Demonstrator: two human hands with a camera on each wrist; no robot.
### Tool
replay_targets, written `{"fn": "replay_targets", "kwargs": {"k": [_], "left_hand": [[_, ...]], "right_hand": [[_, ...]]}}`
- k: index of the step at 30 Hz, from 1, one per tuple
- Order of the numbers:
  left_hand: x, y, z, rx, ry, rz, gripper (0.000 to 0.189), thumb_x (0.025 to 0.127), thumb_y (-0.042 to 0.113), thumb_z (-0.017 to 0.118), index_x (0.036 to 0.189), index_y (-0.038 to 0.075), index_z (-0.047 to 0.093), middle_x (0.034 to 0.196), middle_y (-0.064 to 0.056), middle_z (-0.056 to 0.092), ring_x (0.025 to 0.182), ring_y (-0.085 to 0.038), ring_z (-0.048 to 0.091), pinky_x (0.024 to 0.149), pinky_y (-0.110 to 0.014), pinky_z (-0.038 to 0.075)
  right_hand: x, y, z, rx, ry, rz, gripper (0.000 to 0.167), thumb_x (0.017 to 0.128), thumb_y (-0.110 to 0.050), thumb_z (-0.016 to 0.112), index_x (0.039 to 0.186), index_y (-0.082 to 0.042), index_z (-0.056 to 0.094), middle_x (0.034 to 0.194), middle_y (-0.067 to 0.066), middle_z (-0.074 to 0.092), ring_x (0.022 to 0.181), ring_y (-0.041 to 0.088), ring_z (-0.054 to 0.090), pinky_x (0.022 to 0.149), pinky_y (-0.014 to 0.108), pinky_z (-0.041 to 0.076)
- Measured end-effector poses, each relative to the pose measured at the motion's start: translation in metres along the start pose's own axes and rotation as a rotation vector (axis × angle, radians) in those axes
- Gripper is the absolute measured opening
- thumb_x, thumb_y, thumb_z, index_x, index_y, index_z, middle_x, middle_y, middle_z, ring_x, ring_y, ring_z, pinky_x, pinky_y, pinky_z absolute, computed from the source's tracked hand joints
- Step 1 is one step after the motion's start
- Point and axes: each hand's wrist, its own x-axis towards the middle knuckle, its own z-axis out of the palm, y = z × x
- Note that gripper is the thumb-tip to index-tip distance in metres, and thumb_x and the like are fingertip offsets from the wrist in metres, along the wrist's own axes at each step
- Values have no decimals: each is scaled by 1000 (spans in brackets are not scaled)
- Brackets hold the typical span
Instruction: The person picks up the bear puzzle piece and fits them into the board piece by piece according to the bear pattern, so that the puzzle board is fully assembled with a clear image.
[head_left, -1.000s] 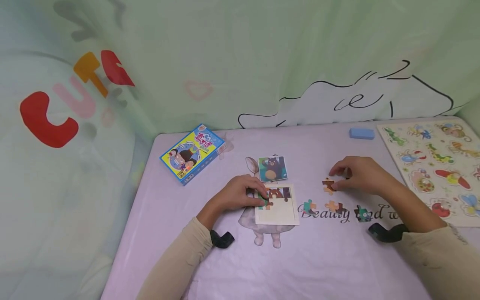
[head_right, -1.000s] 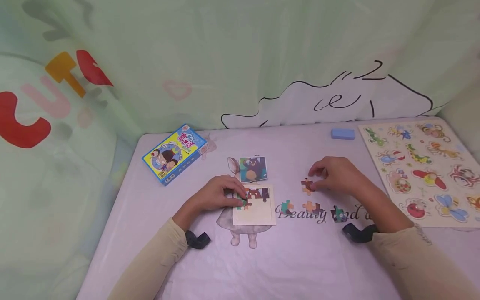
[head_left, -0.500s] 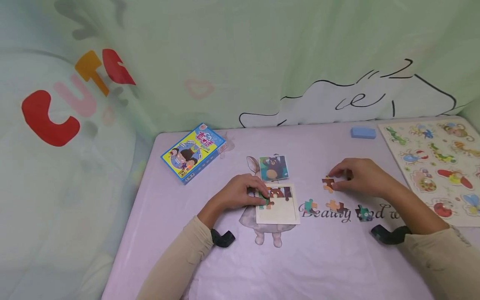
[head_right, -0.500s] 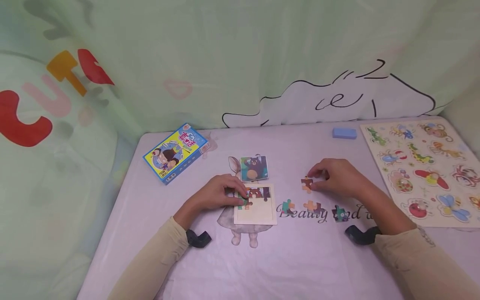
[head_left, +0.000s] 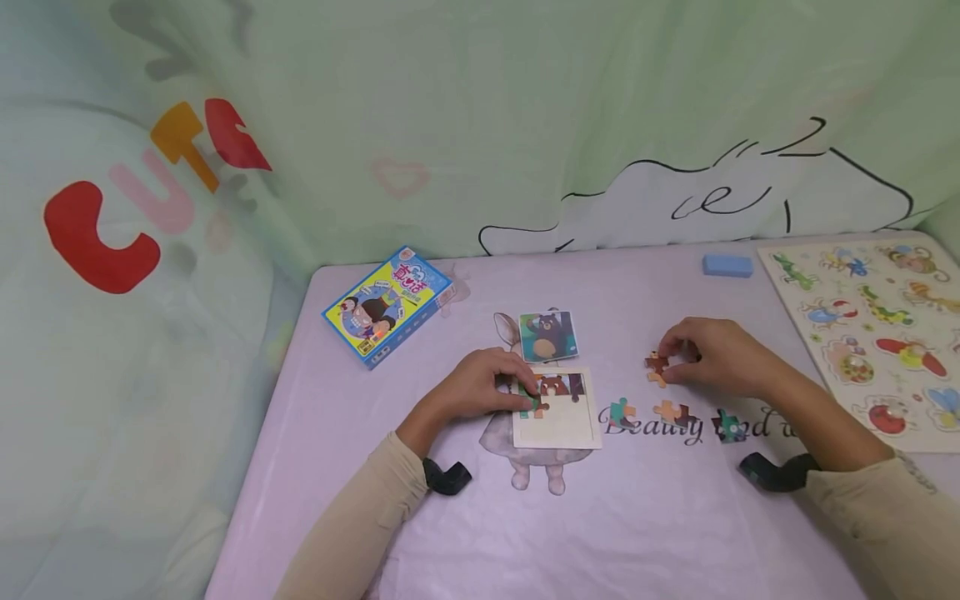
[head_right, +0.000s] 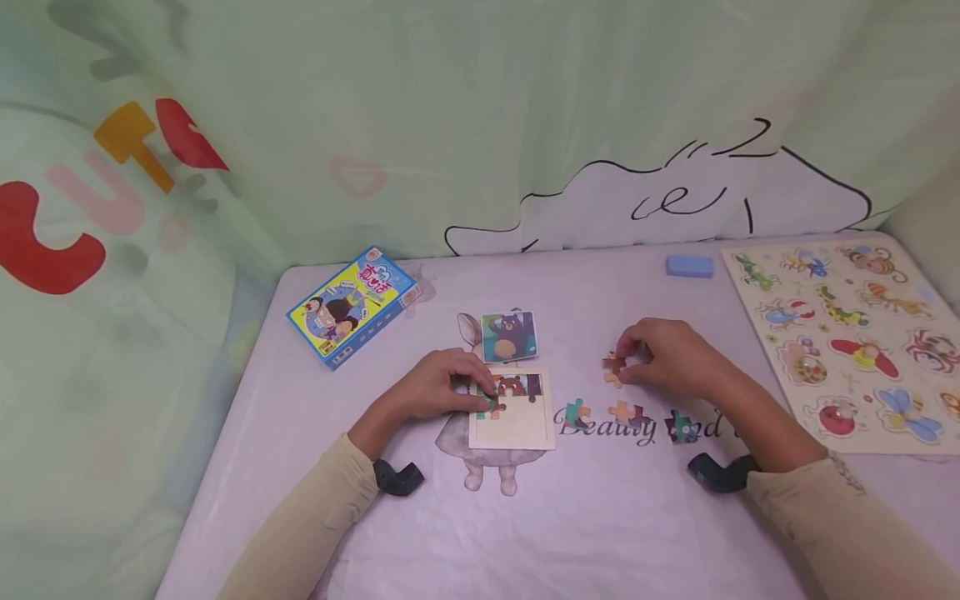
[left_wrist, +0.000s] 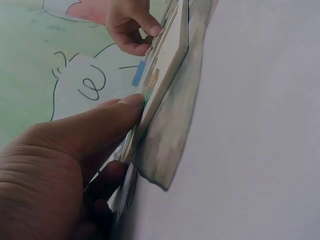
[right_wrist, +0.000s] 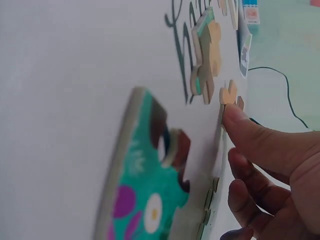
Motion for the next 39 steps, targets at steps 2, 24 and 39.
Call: {"fn": "replay_targets", "kwargs": {"k": [2, 24, 39], "left_hand": [[0, 0, 0, -1, 2, 4, 11, 85, 24, 84, 95, 23, 80, 104, 11, 75, 113, -5, 63, 107, -27, 43], [0, 1, 0, -15, 10, -17, 14, 84, 23, 86, 96, 19, 80, 107, 9, 72, 110, -5, 62, 102, -26, 45], [0, 3, 1, 8, 1, -38, 13, 86, 24, 84, 97, 19, 81, 107, 8, 68, 108, -7, 60, 98, -27, 46]], "right_hand": [[-1, -1, 0, 4, -5, 6, 27, 79, -20, 88, 100, -13, 71, 87, -4, 65, 81, 17, 52, 67, 26, 42], [-5, -46, 7, 372, -72, 78, 21, 92, -19, 75, 113, -15, 70, 93, 4, 69, 86, 20, 67, 67, 29, 56], [9, -78, 33, 515, -167, -7, 21, 93, -9, 71, 114, -8, 73, 90, 5, 68, 78, 19, 66, 65, 29, 56]]}}
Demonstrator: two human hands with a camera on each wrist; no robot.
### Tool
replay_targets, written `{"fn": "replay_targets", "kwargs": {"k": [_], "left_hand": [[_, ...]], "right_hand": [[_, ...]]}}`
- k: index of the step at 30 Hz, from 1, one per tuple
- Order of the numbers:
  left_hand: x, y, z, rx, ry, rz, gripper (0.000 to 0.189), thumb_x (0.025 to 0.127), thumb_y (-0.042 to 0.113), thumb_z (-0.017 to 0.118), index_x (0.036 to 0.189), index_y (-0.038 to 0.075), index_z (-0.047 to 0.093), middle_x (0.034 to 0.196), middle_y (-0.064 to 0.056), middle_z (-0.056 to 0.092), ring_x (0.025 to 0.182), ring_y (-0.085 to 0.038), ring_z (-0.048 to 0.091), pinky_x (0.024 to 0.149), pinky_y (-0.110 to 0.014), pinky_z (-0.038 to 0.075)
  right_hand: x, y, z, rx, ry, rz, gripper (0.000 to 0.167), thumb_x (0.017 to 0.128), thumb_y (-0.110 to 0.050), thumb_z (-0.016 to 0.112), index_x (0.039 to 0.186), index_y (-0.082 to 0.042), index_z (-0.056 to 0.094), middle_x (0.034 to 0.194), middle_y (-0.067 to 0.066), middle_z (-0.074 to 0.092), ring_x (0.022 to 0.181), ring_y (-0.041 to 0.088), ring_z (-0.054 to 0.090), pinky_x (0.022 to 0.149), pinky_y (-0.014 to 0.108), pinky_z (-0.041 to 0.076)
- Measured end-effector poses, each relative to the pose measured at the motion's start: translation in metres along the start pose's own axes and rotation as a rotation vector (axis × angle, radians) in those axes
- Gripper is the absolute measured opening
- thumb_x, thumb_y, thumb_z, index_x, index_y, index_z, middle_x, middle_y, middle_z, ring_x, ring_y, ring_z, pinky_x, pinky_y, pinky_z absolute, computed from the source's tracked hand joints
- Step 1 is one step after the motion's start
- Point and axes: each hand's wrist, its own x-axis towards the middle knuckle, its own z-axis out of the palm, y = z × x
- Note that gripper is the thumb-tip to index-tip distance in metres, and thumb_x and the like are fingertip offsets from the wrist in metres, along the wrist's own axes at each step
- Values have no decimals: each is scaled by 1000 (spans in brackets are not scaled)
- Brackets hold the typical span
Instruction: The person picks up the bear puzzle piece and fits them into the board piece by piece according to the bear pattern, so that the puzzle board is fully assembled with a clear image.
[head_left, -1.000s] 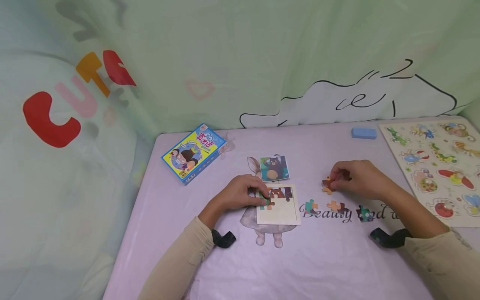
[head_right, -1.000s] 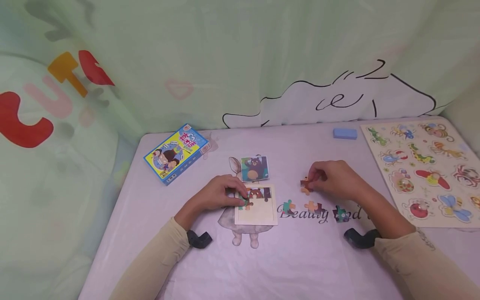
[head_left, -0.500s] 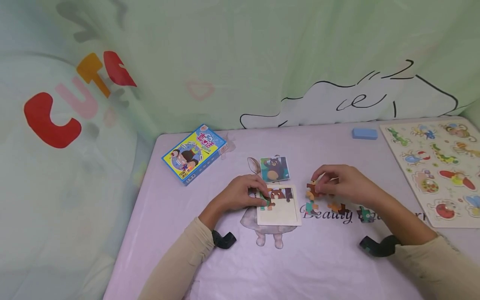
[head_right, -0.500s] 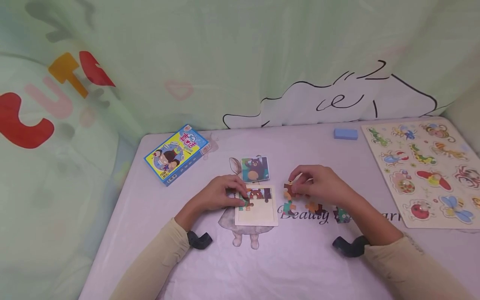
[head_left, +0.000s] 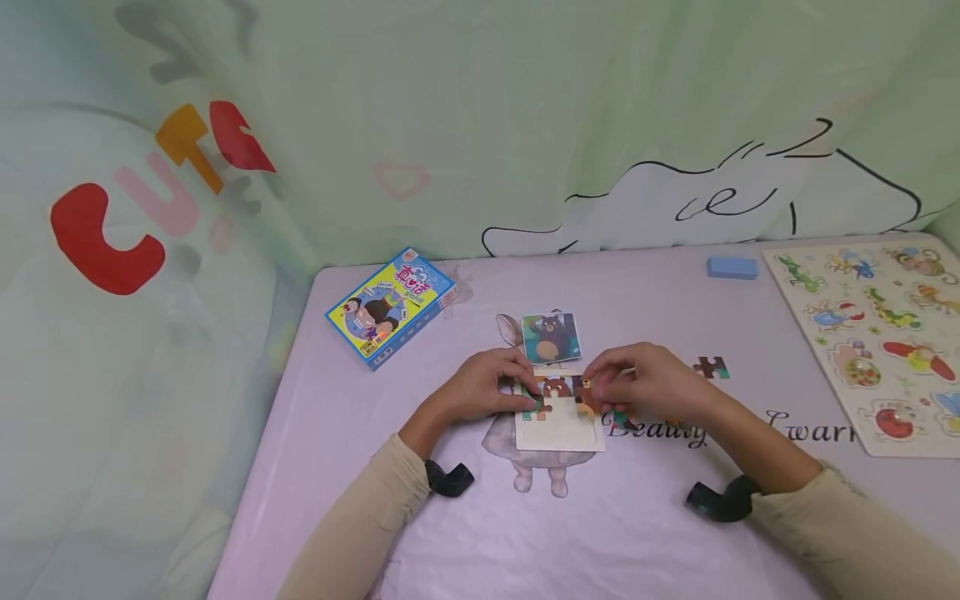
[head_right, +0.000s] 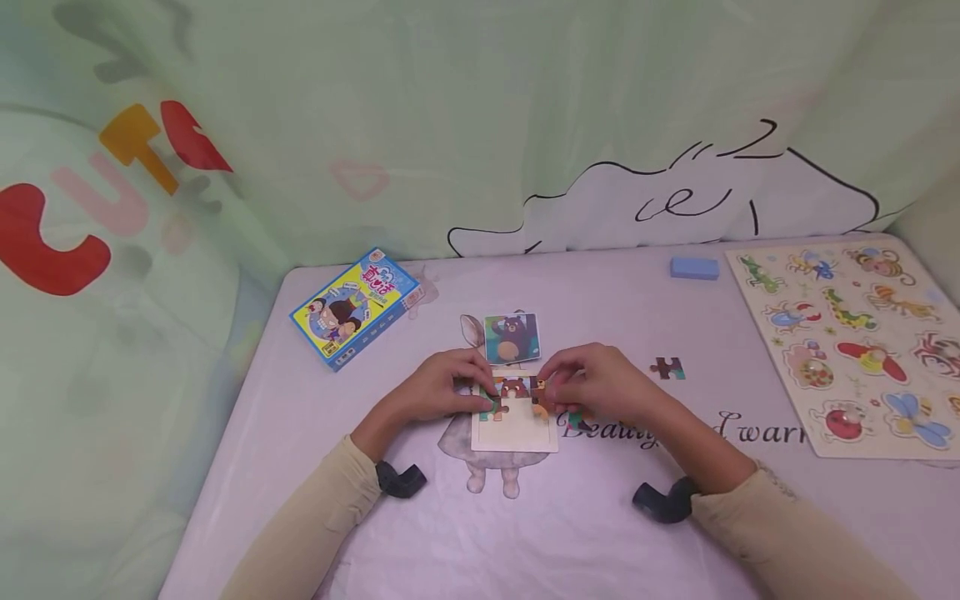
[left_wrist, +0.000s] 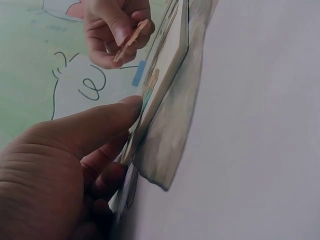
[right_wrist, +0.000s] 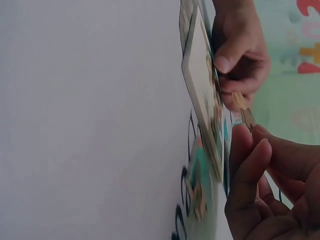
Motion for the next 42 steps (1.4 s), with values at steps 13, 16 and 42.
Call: {"fn": "replay_targets", "kwargs": {"k": [13, 16, 42], "left_hand": [[0, 0, 0, -10, 3, 1, 13, 87, 25, 82, 99, 20, 81, 104, 10, 68, 102, -4, 59, 94, -25, 47], [0, 0, -1, -3, 3, 11, 13, 87, 25, 82, 99, 20, 81, 103, 10, 69, 102, -4, 59, 93, -25, 47], [1, -1, -1, 24, 3, 59, 11, 87, 25, 82, 97, 20, 82, 101, 9, 70, 100, -4, 60, 89, -24, 46]], "right_hand": [[16, -15, 27, 27, -3, 13, 16, 89, -9, 77, 104, -3, 73, 83, 5, 71, 70, 17, 70, 63, 30, 58], [18, -16, 30, 21, 12, 20, 15, 88, -9, 78, 102, -4, 74, 80, 5, 72, 68, 16, 70, 61, 29, 58], [25, -20, 37, -109, 88, 90, 15, 83, -18, 83, 86, -8, 72, 67, -1, 69, 55, 13, 65, 53, 27, 50]]}}
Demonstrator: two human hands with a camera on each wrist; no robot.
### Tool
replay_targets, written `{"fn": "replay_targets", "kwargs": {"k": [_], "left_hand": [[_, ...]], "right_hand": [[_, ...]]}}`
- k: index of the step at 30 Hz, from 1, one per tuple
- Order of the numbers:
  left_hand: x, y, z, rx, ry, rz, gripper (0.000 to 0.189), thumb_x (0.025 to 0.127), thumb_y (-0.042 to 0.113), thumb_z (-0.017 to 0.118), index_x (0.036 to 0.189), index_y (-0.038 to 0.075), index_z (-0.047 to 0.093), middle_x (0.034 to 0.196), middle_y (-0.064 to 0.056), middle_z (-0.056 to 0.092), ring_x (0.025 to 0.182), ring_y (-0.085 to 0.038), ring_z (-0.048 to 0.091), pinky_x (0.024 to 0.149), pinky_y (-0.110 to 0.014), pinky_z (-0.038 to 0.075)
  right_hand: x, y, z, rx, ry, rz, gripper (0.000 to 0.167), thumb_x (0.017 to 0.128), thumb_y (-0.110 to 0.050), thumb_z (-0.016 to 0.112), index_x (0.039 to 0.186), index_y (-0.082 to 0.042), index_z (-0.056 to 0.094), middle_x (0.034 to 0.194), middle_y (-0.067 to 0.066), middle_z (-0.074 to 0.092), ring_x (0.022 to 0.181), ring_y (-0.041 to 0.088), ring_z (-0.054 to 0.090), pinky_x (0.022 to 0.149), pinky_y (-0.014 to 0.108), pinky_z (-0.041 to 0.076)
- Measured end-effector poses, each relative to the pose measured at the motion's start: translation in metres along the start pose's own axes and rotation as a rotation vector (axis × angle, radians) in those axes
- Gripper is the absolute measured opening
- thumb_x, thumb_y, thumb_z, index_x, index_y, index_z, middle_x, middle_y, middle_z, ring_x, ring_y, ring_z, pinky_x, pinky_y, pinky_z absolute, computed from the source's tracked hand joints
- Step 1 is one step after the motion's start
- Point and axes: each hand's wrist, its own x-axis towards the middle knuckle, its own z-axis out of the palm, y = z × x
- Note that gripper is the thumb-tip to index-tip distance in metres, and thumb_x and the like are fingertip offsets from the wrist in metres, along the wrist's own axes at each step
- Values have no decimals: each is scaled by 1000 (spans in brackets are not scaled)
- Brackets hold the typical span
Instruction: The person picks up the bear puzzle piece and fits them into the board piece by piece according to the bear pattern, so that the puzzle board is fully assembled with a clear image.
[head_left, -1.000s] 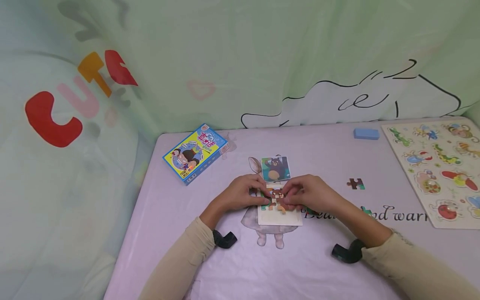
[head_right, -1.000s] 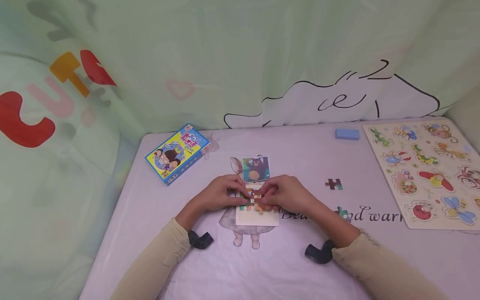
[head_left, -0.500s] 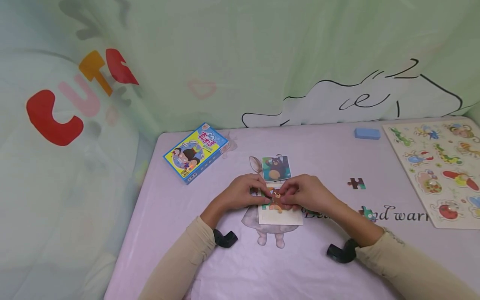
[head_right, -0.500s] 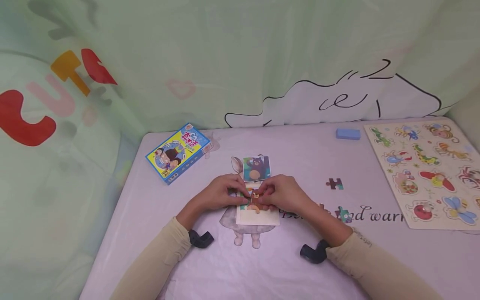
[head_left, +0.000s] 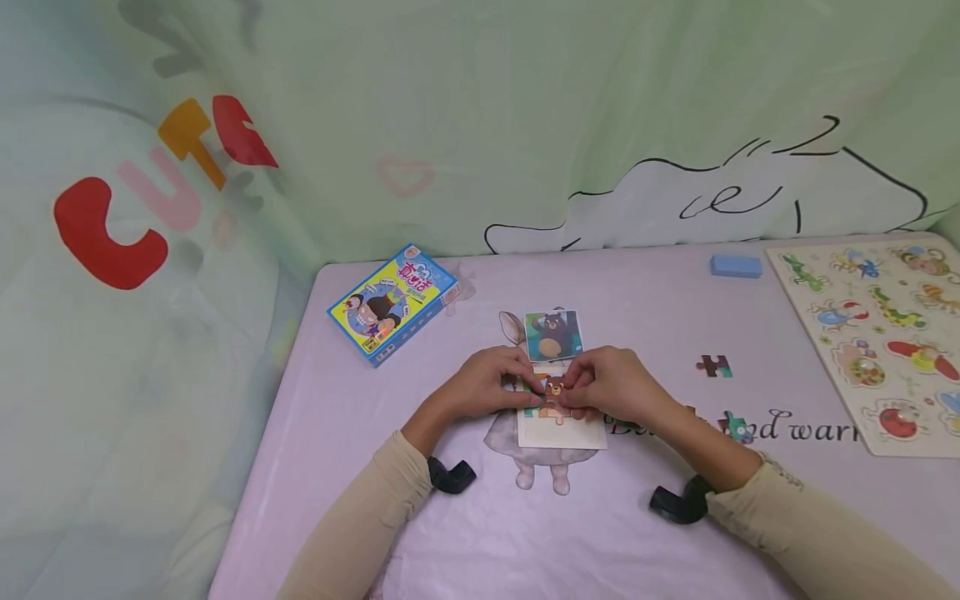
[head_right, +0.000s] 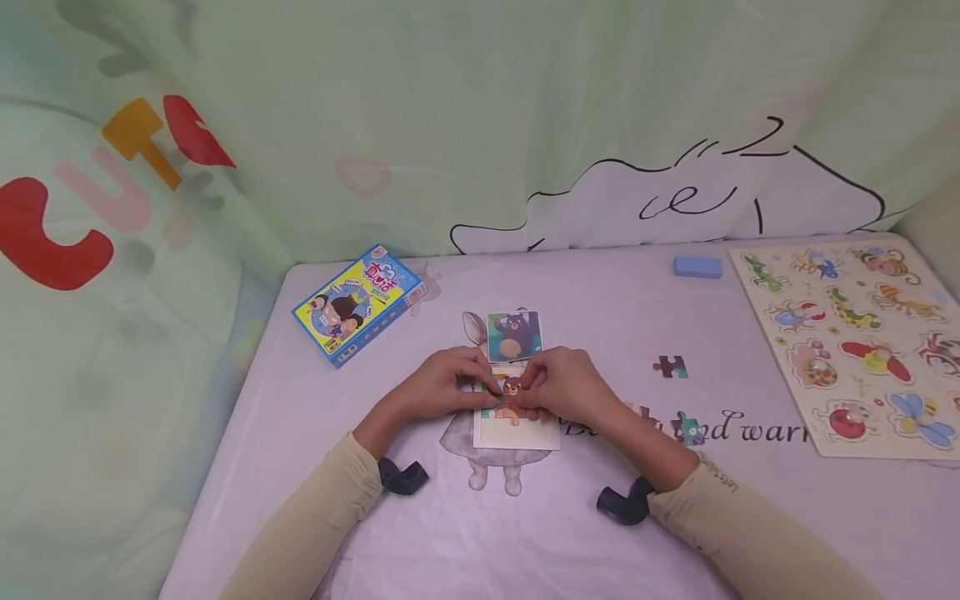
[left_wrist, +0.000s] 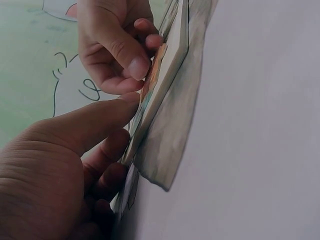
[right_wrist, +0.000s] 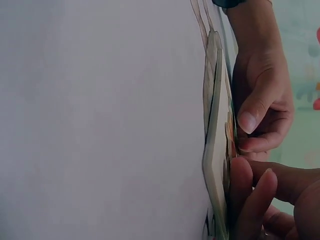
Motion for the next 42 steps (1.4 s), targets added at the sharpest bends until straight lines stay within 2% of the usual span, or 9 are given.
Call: {"fn": "replay_targets", "kwargs": {"k": [6, 15, 19, 33, 42], "left_hand": [[1, 1, 1, 6, 3, -12, 11, 87, 26, 82, 97, 21, 82, 99, 9, 70, 95, -3, 59, 84, -22, 45], [9, 13, 8, 86, 46, -184, 13, 86, 33, 83, 94, 23, 80, 83, 12, 68, 76, -4, 53, 69, -20, 39], [10, 15, 10, 95, 64, -216, 12, 85, 32, 84, 92, 22, 81, 81, 13, 68, 74, -3, 53, 68, -19, 39], [10, 18, 11, 57, 82, -230, 10, 83, 29, 85, 89, 22, 81, 78, 12, 66, 74, -3, 52, 68, -20, 40], [10, 17, 11, 94, 33, -139, 10, 84, 30, 84, 92, 23, 83, 89, 10, 68, 84, -1, 57, 74, -19, 41]], "right_hand": [[1, 6, -9, -108, 17, -49, 18, 84, -26, 83, 82, -13, 71, 67, -3, 64, 62, 14, 57, 56, 26, 44], [5, 5, -10, -147, -38, -86, 24, 77, -23, 89, 83, -13, 67, 68, -1, 58, 67, 16, 52, 61, 29, 41], [5, 3, -9, -158, -33, -87, 28, 75, -24, 91, 82, -13, 67, 67, -1, 57, 67, 15, 51, 61, 30, 40], [5, 3, -6, -185, -17, -86, 30, 72, -23, 92, 79, -13, 65, 65, -2, 55, 65, 15, 50, 59, 29, 38], [5, 3, -6, -183, -26, -87, 28, 75, -24, 90, 79, -14, 65, 65, -1, 54, 65, 15, 50, 57, 28, 37]]}}
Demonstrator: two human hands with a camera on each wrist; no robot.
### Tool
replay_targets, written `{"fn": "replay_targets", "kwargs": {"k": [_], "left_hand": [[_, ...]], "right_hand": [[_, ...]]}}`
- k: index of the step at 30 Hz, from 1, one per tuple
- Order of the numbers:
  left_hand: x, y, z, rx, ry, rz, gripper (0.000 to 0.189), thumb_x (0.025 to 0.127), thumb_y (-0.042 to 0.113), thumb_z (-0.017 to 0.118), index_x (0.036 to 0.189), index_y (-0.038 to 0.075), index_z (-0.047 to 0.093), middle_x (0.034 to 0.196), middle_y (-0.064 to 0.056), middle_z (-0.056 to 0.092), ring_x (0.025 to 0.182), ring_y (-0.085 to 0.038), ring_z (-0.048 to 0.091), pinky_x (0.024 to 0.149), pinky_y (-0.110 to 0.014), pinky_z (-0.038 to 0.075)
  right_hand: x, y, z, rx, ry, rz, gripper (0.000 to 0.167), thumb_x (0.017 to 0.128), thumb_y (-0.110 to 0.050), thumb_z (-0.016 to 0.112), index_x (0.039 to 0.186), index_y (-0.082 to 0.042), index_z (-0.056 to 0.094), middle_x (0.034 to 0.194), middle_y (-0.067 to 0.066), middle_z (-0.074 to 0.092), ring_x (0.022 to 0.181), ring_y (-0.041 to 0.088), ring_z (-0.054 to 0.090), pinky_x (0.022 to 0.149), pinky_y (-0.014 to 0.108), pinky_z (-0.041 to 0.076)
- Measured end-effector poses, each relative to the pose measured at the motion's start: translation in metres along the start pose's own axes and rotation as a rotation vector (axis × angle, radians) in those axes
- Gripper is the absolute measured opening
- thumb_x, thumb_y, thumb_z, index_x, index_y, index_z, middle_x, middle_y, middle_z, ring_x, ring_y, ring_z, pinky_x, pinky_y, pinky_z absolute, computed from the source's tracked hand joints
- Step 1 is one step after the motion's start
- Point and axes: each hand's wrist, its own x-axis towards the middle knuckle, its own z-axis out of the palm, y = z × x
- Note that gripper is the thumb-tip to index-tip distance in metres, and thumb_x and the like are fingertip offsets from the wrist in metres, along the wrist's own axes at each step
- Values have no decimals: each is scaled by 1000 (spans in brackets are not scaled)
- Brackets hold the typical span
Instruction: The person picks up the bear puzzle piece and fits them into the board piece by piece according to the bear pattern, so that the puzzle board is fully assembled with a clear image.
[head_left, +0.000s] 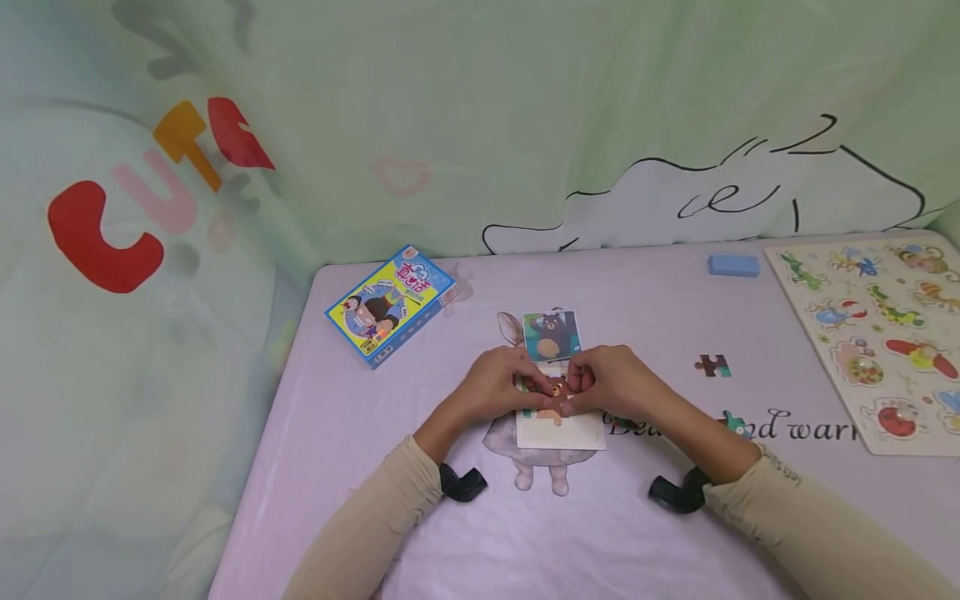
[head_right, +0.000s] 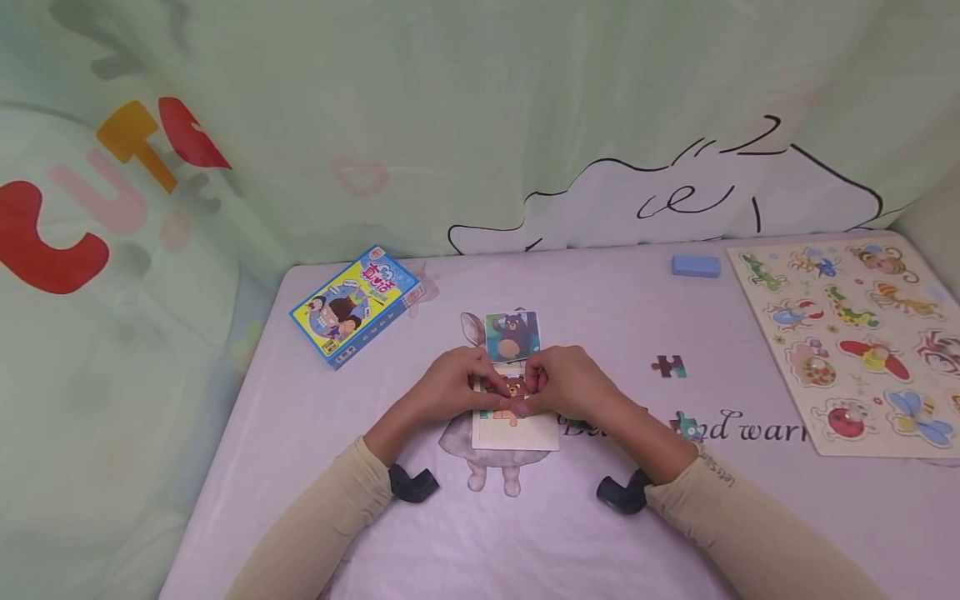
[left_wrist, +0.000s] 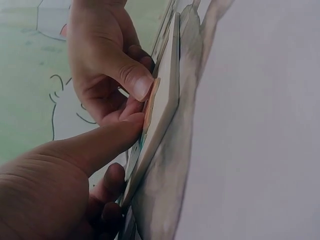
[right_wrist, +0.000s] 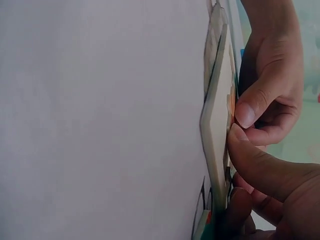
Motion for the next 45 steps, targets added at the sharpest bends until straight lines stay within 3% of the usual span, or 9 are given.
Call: {"fn": "replay_targets", "kwargs": {"k": [7, 23, 36, 40, 45], "left_hand": [[-1, 0, 0, 4, 1, 2, 14, 82, 33, 86, 95, 26, 83, 90, 11, 66, 84, 0, 56, 73, -20, 41], [-3, 0, 1, 62, -15, 21, 21, 78, 40, 88, 97, 31, 82, 90, 14, 63, 84, 0, 52, 75, -21, 39], [-2, 1, 0, 80, -20, 14, 21, 79, 42, 87, 96, 32, 82, 92, 14, 64, 87, -1, 53, 77, -22, 38], [-2, 2, 1, 88, -21, 10, 20, 79, 42, 87, 96, 32, 82, 91, 14, 63, 85, -1, 51, 76, -22, 38], [-2, 3, 0, 97, -24, 0, 20, 80, 42, 86, 97, 33, 83, 89, 13, 61, 83, -1, 50, 73, -23, 36]], "right_hand": [[0, 2, -1, -9, -4, -26, 21, 82, -21, 84, 77, -17, 64, 64, -2, 54, 63, 14, 49, 58, 28, 36], [2, 1, 0, -18, -19, 5, 20, 83, -20, 83, 77, -16, 65, 65, -1, 54, 64, 15, 49, 59, 29, 36], [-6, 6, -11, 87, -74, 22, 12, 88, -19, 79, 89, -12, 69, 73, -1, 62, 67, 15, 55, 61, 30, 45], [-14, 10, -18, 125, -63, 59, 13, 88, -21, 79, 91, -12, 70, 77, 0, 64, 70, 17, 57, 61, 32, 50], [-25, 19, -32, 95, 0, 106, 14, 88, -26, 80, 92, -16, 71, 82, 2, 63, 79, 21, 57, 64, 33, 49]]}}
